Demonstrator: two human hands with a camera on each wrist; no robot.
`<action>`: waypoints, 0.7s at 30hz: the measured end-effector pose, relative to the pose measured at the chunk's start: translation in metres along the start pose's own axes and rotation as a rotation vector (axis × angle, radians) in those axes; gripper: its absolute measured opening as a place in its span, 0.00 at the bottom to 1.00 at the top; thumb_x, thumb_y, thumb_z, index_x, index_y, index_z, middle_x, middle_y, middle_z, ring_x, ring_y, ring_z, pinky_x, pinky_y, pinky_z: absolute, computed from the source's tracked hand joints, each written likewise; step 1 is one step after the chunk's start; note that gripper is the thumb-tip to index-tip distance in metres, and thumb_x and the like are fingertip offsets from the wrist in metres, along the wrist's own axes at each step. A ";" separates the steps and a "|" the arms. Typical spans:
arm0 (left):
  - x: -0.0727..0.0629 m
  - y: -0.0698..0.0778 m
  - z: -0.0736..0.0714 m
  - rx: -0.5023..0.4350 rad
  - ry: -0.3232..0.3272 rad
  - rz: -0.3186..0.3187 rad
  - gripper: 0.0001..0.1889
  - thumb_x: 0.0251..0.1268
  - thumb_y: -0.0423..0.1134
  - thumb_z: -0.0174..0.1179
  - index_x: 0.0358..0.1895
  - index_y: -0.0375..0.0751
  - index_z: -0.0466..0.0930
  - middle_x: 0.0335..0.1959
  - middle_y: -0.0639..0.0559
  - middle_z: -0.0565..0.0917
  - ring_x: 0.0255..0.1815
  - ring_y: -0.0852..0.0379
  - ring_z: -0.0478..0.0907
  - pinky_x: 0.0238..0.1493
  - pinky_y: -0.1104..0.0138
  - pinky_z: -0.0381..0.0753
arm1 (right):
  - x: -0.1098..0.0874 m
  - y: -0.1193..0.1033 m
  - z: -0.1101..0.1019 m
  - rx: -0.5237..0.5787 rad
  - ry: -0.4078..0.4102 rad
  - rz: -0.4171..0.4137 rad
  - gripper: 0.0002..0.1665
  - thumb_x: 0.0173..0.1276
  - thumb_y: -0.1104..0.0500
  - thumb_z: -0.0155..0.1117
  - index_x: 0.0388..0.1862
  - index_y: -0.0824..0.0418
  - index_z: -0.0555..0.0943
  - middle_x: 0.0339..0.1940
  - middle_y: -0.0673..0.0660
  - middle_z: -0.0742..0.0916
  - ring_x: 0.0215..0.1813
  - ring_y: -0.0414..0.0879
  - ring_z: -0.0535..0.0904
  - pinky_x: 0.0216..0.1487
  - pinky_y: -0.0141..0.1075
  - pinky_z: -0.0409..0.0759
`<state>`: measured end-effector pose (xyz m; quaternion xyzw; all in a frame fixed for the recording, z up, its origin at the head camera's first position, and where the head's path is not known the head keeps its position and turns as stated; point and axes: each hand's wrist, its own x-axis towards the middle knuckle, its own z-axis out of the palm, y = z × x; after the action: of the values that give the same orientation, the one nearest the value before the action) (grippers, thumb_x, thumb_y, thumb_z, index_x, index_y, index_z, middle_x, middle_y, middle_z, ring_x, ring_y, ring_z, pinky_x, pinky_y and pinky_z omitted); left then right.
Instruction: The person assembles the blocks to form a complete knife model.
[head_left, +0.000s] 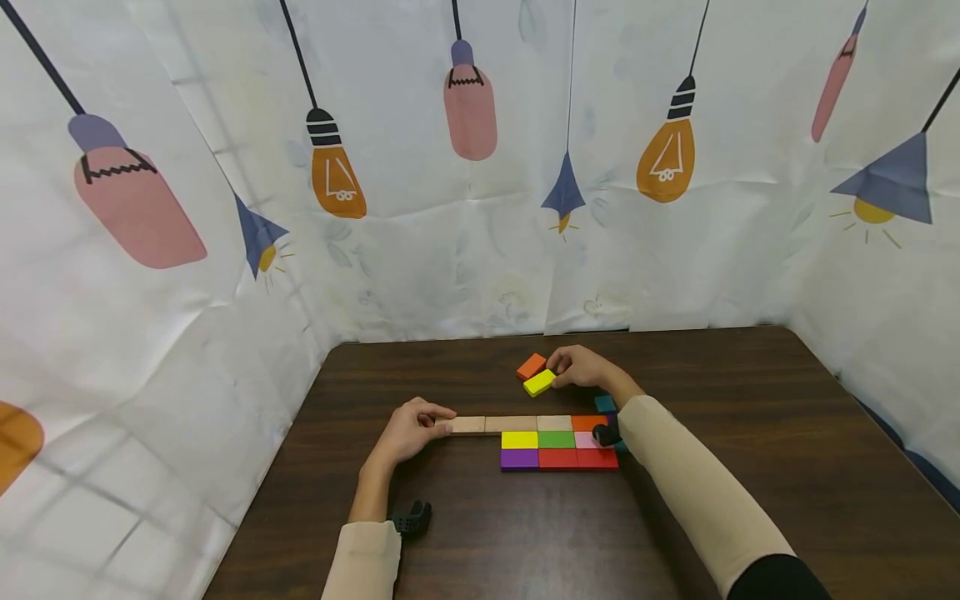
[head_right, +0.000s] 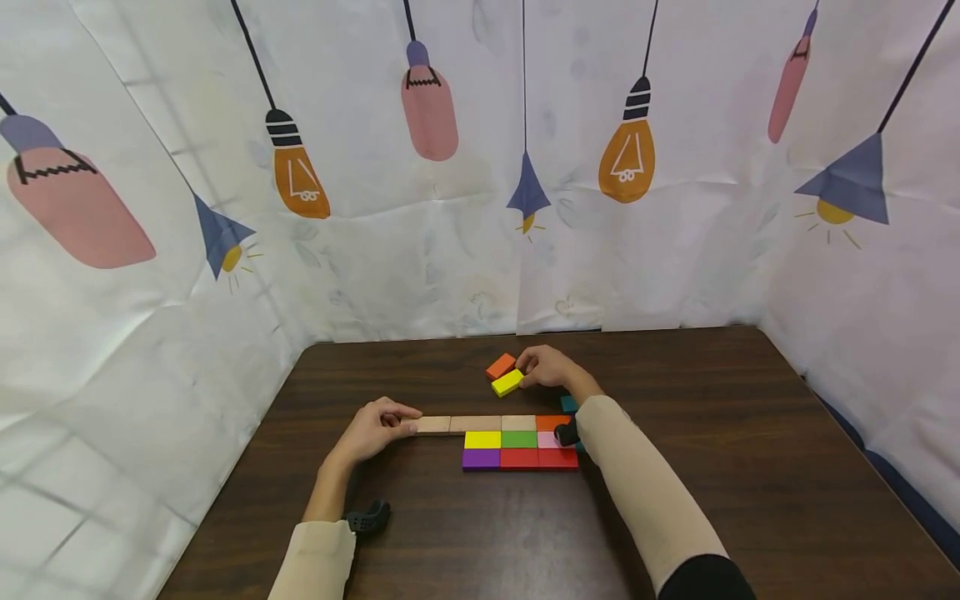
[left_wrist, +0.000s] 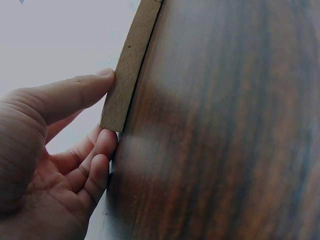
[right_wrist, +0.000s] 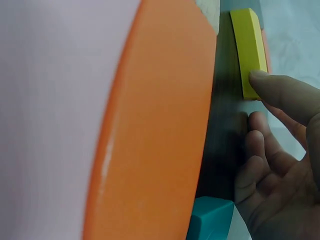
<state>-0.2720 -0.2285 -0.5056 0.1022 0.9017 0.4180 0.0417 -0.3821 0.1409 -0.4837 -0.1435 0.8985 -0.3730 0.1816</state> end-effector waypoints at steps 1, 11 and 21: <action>0.000 0.000 0.000 0.001 0.001 0.000 0.09 0.64 0.42 0.72 0.46 0.57 0.91 0.39 0.53 0.79 0.37 0.56 0.73 0.41 0.62 0.74 | 0.000 0.000 0.000 -0.007 -0.002 -0.006 0.20 0.66 0.61 0.74 0.56 0.61 0.82 0.46 0.60 0.82 0.47 0.51 0.75 0.48 0.37 0.74; 0.000 0.001 -0.001 -0.015 0.002 0.004 0.09 0.63 0.41 0.73 0.45 0.54 0.92 0.37 0.53 0.78 0.36 0.55 0.72 0.40 0.63 0.73 | -0.003 -0.001 0.001 -0.042 -0.031 -0.046 0.18 0.66 0.61 0.74 0.53 0.60 0.84 0.39 0.57 0.81 0.40 0.48 0.74 0.41 0.34 0.72; 0.000 0.001 0.000 -0.010 0.004 0.002 0.09 0.63 0.41 0.73 0.45 0.55 0.92 0.37 0.53 0.78 0.36 0.55 0.72 0.40 0.63 0.73 | -0.004 0.000 0.000 -0.079 -0.029 -0.045 0.16 0.65 0.58 0.76 0.50 0.59 0.84 0.37 0.54 0.83 0.38 0.46 0.75 0.41 0.34 0.73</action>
<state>-0.2722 -0.2280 -0.5045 0.1019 0.8996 0.4227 0.0402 -0.3782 0.1423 -0.4829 -0.1763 0.9062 -0.3394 0.1802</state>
